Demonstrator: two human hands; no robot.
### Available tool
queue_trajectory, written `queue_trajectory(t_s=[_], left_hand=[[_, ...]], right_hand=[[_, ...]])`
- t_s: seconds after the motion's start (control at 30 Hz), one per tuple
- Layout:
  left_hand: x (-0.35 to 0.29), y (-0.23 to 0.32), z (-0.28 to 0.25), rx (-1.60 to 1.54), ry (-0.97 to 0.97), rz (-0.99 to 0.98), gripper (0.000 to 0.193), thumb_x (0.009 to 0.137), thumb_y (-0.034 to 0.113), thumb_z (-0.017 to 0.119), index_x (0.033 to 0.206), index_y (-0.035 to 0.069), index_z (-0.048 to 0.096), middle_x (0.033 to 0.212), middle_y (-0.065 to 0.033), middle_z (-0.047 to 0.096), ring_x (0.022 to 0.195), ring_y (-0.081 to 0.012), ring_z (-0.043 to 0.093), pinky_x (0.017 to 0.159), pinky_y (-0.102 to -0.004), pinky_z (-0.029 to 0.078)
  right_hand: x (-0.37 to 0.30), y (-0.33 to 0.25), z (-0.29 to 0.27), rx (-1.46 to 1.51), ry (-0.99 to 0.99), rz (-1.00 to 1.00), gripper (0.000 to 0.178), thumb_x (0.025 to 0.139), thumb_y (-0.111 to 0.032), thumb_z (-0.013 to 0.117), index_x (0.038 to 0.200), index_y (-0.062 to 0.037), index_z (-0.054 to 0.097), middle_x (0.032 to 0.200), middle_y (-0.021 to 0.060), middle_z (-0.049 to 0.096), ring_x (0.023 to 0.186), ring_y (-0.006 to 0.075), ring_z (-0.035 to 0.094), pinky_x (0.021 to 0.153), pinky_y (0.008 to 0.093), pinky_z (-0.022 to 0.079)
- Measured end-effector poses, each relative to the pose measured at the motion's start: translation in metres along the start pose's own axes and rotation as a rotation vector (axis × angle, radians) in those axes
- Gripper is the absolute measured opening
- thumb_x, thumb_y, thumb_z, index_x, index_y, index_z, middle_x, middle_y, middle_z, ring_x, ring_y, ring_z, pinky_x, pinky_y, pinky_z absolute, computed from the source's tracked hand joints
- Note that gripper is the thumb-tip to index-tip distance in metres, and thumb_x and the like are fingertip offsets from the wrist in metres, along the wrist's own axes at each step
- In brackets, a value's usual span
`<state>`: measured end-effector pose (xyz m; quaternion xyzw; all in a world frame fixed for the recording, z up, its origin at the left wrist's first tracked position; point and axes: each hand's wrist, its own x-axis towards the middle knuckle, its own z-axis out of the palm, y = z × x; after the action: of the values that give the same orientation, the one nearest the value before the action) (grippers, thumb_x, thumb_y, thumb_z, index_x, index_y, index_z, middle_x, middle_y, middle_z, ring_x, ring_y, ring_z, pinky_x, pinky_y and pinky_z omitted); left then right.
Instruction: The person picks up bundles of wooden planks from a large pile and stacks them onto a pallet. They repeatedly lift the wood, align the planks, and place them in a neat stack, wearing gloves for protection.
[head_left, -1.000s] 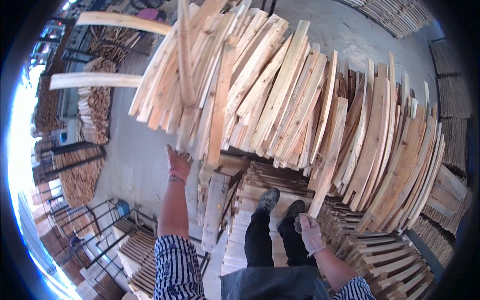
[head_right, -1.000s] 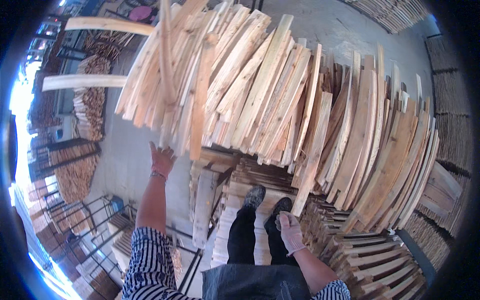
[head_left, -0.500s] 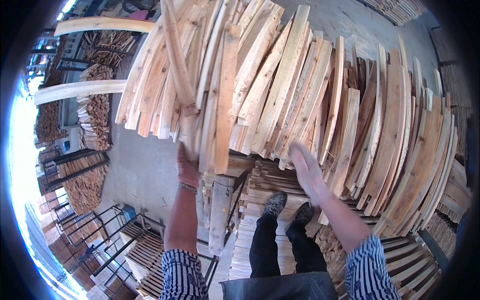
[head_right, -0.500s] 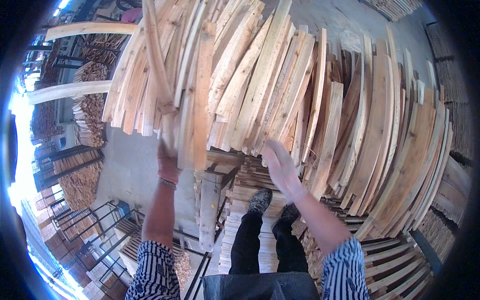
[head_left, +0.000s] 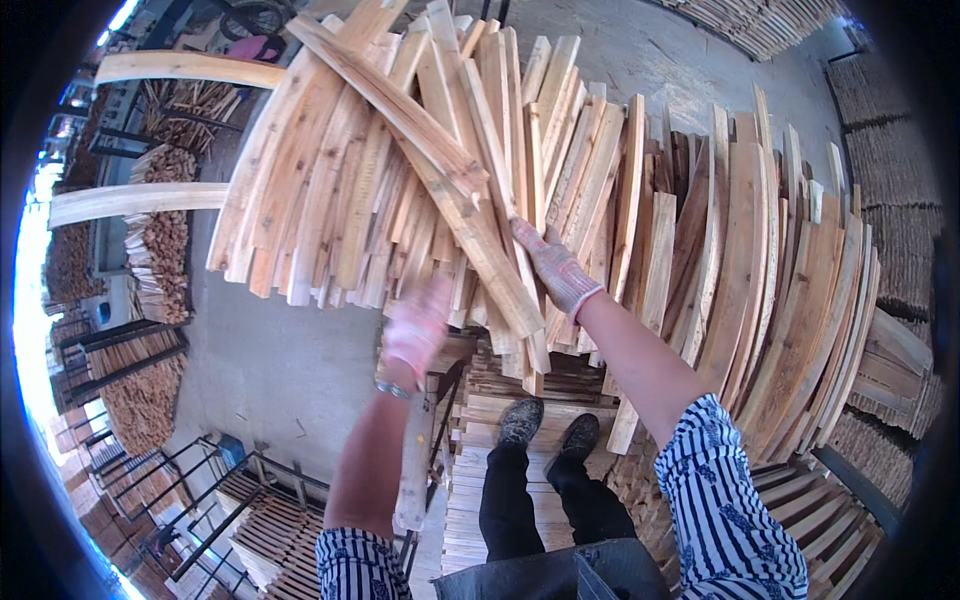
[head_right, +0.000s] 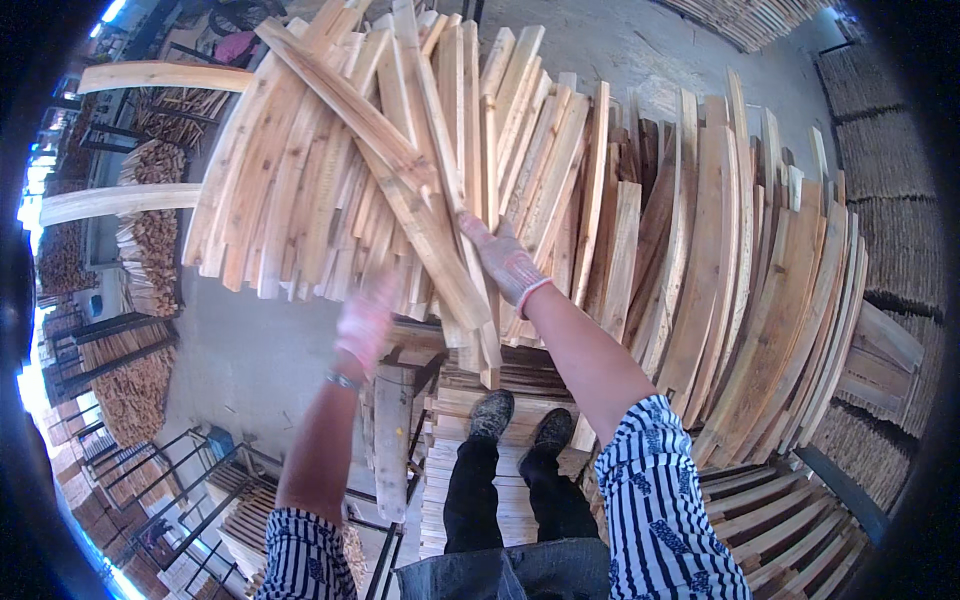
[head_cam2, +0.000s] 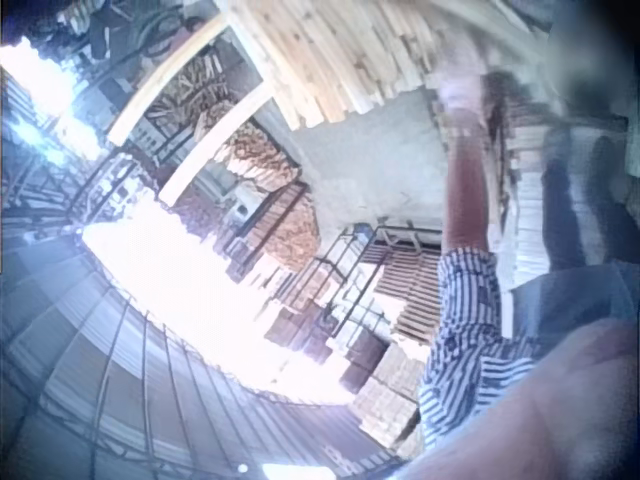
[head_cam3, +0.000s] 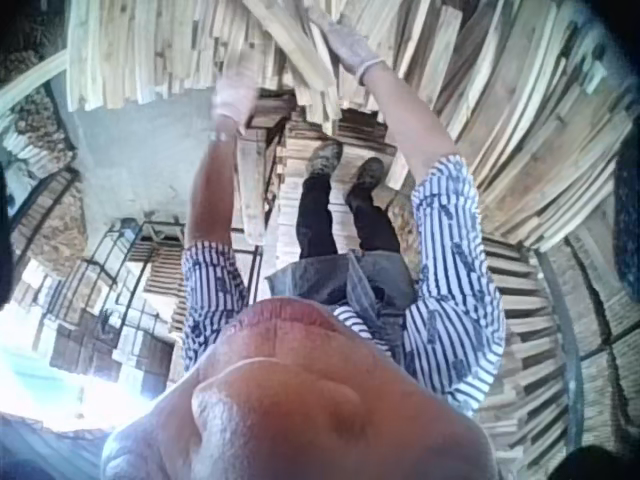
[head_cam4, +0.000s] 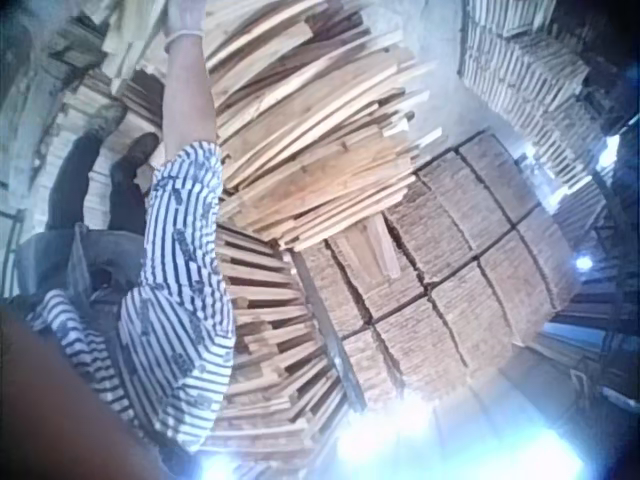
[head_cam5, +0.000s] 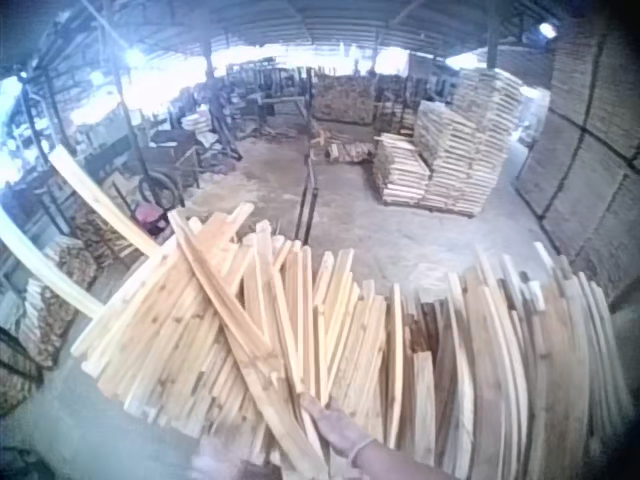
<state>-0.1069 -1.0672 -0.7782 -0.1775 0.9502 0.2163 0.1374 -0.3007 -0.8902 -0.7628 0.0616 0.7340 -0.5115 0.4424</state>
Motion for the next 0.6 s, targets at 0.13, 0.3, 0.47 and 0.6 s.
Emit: queue_trajectory(t_s=[0.13, 0.3, 0.47, 0.6], left_hand=[[0.066, 0.022, -0.016, -1.01, 0.066, -0.232, 0.092, 0.097, 0.064, 0.048, 0.161, 0.009, 0.013, 0.161, -0.0198, 0.031, 0.147, -0.0341, 0.032, 0.119, -0.038, 0.027], [0.081, 0.079, -0.024, -1.248, 0.053, -0.474, 0.103, 0.089, 0.076, 0.049, 0.159, 0.007, 0.019, 0.163, -0.0207, 0.024, 0.149, -0.034, 0.027, 0.118, -0.0398, 0.029], [0.064, 0.092, -0.014, -1.147, 0.038, -0.514, 0.095, 0.093, 0.06, 0.06, 0.158, 0.004, 0.02, 0.158, -0.0154, 0.033, 0.144, -0.0277, 0.035, 0.117, -0.038, 0.031], [0.022, 0.132, -0.032, -1.463, -0.155, -0.314, 0.088, 0.097, 0.022, 0.067, 0.16, 0.005, 0.007, 0.154, -0.0151, 0.039, 0.141, -0.0246, 0.04, 0.116, -0.0366, 0.037]], right_hand=[[0.006, 0.014, 0.024, 0.081, 0.001, -0.01, 0.112, 0.09, -0.069, 0.056, 0.154, 0.0094, 0.008, 0.154, 0.0355, 0.029, 0.145, 0.041, 0.032, 0.118, 0.0406, 0.031], [-0.002, 0.007, 0.018, 0.038, -0.002, 0.066, 0.113, 0.09, -0.063, 0.062, 0.153, 0.0116, 0.006, 0.143, 0.0332, 0.045, 0.136, 0.0364, 0.045, 0.111, 0.0352, 0.038], [-0.035, 0.023, 0.002, 0.515, -0.252, 0.028, 0.102, 0.091, -0.063, 0.06, 0.153, 0.0071, 0.019, 0.14, 0.0244, 0.049, 0.127, 0.0299, 0.053, 0.109, 0.0378, 0.042], [-0.059, 0.078, -0.045, 0.535, -0.277, 0.08, 0.087, 0.092, -0.061, 0.062, 0.149, -0.0002, 0.037, 0.142, 0.0149, 0.05, 0.127, 0.0227, 0.053, 0.107, 0.0354, 0.045]])
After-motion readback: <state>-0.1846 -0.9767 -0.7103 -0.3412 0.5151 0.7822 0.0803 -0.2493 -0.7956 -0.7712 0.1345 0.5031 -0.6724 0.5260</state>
